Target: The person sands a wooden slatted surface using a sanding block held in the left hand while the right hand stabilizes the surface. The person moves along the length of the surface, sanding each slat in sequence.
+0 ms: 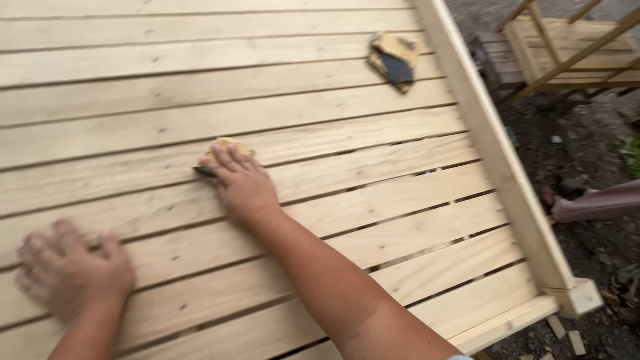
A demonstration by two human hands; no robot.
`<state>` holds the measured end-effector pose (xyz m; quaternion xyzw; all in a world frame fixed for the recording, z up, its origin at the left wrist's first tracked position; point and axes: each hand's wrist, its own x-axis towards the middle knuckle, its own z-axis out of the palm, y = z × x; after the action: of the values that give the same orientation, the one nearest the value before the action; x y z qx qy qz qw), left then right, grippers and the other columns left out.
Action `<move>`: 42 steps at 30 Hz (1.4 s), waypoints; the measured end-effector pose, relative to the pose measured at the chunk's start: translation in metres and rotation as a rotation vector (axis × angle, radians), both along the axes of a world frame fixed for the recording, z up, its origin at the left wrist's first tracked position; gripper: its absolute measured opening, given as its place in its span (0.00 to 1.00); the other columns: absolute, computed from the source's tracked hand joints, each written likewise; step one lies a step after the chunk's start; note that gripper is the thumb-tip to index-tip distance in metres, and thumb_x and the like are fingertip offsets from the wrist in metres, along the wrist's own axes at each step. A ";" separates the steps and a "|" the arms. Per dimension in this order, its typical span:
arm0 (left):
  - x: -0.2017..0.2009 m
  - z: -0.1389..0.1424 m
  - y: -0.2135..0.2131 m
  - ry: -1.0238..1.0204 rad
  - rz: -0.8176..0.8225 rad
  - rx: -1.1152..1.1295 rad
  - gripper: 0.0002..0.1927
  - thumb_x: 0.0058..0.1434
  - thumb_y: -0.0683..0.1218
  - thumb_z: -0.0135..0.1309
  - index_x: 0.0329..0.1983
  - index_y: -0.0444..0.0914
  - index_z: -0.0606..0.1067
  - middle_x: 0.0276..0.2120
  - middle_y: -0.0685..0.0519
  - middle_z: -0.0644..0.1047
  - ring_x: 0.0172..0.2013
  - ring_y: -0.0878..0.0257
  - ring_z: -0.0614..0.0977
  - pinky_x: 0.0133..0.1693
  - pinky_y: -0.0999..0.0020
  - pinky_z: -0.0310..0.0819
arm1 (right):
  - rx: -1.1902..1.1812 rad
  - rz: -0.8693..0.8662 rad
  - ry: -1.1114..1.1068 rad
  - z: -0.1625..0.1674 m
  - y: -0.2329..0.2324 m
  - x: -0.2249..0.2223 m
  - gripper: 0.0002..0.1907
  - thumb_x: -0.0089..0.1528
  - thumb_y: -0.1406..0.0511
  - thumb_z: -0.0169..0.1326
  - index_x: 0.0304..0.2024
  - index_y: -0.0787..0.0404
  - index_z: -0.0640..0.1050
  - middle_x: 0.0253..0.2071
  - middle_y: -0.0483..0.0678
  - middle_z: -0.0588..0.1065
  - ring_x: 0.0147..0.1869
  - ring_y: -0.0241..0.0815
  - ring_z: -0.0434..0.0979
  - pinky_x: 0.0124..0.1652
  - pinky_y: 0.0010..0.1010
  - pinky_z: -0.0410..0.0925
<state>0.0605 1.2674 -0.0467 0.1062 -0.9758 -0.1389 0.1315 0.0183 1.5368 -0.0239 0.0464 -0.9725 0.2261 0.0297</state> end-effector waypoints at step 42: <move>-0.011 0.043 0.305 -0.196 -0.456 -0.135 0.38 0.66 0.62 0.35 0.76 0.44 0.52 0.75 0.39 0.48 0.75 0.49 0.44 0.69 0.49 0.32 | 0.339 -0.452 0.182 -0.011 0.304 0.057 0.24 0.61 0.64 0.51 0.61 0.57 0.74 0.59 0.63 0.72 0.64 0.60 0.70 0.62 0.48 0.63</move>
<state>0.0495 1.5723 -0.0040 -0.1126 -0.9897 -0.0885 0.0083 0.0754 1.8410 -0.0347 -0.1470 -0.9755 0.0429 0.1581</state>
